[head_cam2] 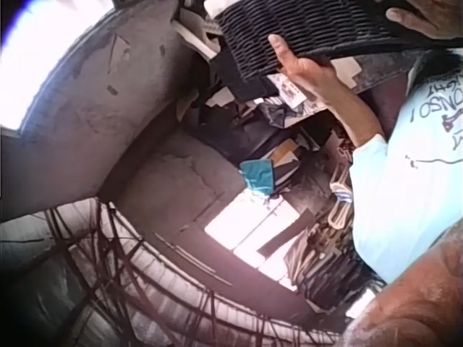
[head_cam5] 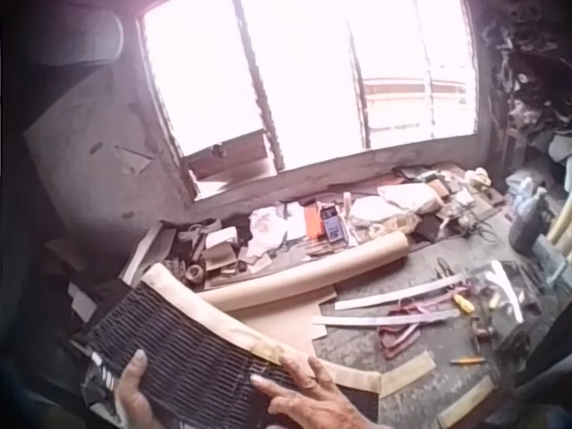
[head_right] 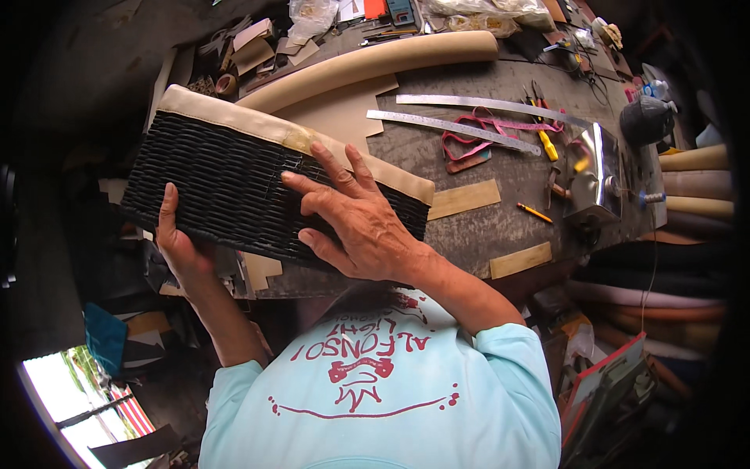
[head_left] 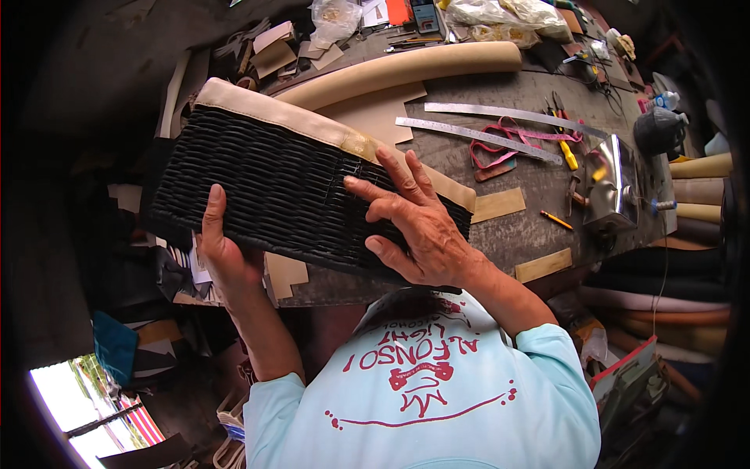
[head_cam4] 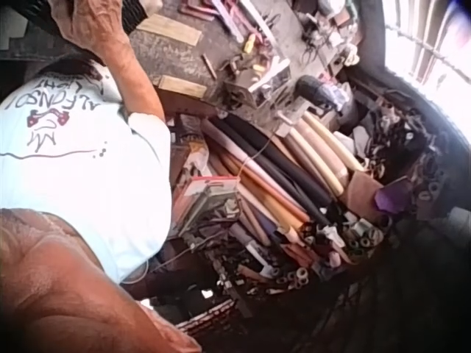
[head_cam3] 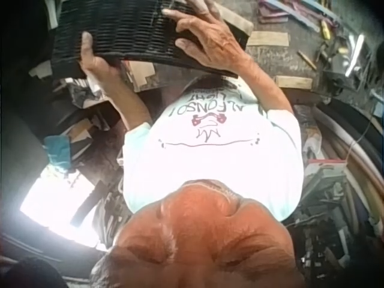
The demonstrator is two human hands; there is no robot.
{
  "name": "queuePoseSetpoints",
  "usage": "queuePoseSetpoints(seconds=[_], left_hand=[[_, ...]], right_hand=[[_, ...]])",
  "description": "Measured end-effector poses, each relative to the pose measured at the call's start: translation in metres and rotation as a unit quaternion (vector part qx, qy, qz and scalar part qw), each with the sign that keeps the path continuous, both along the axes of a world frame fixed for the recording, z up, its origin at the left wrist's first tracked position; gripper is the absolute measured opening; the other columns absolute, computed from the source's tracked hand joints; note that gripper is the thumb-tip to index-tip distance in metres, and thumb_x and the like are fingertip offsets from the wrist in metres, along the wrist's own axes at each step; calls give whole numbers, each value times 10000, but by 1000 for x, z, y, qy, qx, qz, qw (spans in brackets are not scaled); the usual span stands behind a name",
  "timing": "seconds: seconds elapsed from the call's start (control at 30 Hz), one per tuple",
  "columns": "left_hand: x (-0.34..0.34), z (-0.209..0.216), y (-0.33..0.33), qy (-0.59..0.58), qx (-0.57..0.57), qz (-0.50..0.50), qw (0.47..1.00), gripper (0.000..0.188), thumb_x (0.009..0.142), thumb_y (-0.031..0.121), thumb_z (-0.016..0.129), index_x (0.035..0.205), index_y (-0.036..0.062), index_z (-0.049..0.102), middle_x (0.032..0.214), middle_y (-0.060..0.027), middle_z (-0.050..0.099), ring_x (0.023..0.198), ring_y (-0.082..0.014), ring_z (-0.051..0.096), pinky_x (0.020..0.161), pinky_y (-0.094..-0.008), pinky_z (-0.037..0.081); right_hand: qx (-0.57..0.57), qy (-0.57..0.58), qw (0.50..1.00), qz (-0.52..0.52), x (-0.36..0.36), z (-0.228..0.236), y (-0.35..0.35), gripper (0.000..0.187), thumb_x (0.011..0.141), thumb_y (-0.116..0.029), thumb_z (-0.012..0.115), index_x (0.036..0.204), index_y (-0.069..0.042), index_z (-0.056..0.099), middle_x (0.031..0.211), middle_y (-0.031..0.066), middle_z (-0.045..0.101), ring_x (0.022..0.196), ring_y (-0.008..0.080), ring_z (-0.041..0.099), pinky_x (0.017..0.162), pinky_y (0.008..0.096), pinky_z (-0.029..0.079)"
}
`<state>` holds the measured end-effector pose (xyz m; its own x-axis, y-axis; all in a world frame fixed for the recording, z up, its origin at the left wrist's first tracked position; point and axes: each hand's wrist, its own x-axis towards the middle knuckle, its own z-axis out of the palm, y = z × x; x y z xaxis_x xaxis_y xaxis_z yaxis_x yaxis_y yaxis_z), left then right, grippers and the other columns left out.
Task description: Applying and inspecting leather trim on a woven basket in a workshop.
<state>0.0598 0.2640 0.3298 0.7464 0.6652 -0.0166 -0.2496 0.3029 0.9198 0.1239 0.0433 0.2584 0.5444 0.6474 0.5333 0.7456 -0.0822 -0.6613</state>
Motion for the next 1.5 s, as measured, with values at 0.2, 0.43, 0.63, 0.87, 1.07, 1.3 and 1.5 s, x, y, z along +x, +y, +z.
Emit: queuePoseSetpoints(seconds=[0.2,0.43,0.63,0.87,1.07,1.3,1.5], left_hand=[[2,-3,4,-6,1,-16,1000,370,941,167,554,1237,-54,521,1123,-174,635,948,-256,675,792,-372,601],[1,-2,3,-8,0,-16,1000,356,929,164,582,1211,-50,548,1116,-160,643,934,-246,672,788,-368,591],[0,-2,0,-14,11,5,1000,350,920,166,595,1193,-50,559,1104,-160,644,924,-240,671,785,-359,590],[-5,-6,4,-6,2,29,1000,358,921,172,594,1195,-56,553,1110,-162,641,940,-243,667,798,-366,587],[-4,-6,-1,-9,9,16,1000,365,924,159,583,1222,-46,535,1124,-160,635,950,-244,665,807,-370,587],[-2,-3,0,-27,-2,15,1000,345,923,138,576,1225,-25,538,1126,-154,630,960,-237,661,814,-354,585],[-3,1,-9,-25,3,8,1000,337,925,140,575,1217,-22,544,1111,-148,635,948,-234,662,797,-351,589]], right_hand=[[-54,-71,995,-44,-6,1,3,255,916,-318,599,926,-66,560,1393,111,496,1439,330,226,1164,587,82],[-14,-57,998,-27,3,1,-7,321,896,-352,634,951,-53,530,1369,139,501,1413,352,277,1162,553,164],[-8,-5,996,-85,-6,0,3,422,917,-390,590,1022,7,498,1338,217,506,1404,384,282,1143,592,162],[-52,-88,993,-63,-26,15,-7,480,913,-505,522,986,-32,494,1268,146,574,1366,353,374,1147,597,134],[-9,-17,992,-128,-5,7,6,460,917,-443,560,1002,4,492,1236,246,547,1345,402,380,1128,610,171],[-67,-102,991,-52,-31,27,-4,484,897,-480,570,955,-4,504,1220,194,587,1324,361,430,1139,604,170],[-5,-27,996,-84,-18,12,8,434,891,-381,627,1001,23,516,1253,274,533,1325,422,394,1114,583,224]])
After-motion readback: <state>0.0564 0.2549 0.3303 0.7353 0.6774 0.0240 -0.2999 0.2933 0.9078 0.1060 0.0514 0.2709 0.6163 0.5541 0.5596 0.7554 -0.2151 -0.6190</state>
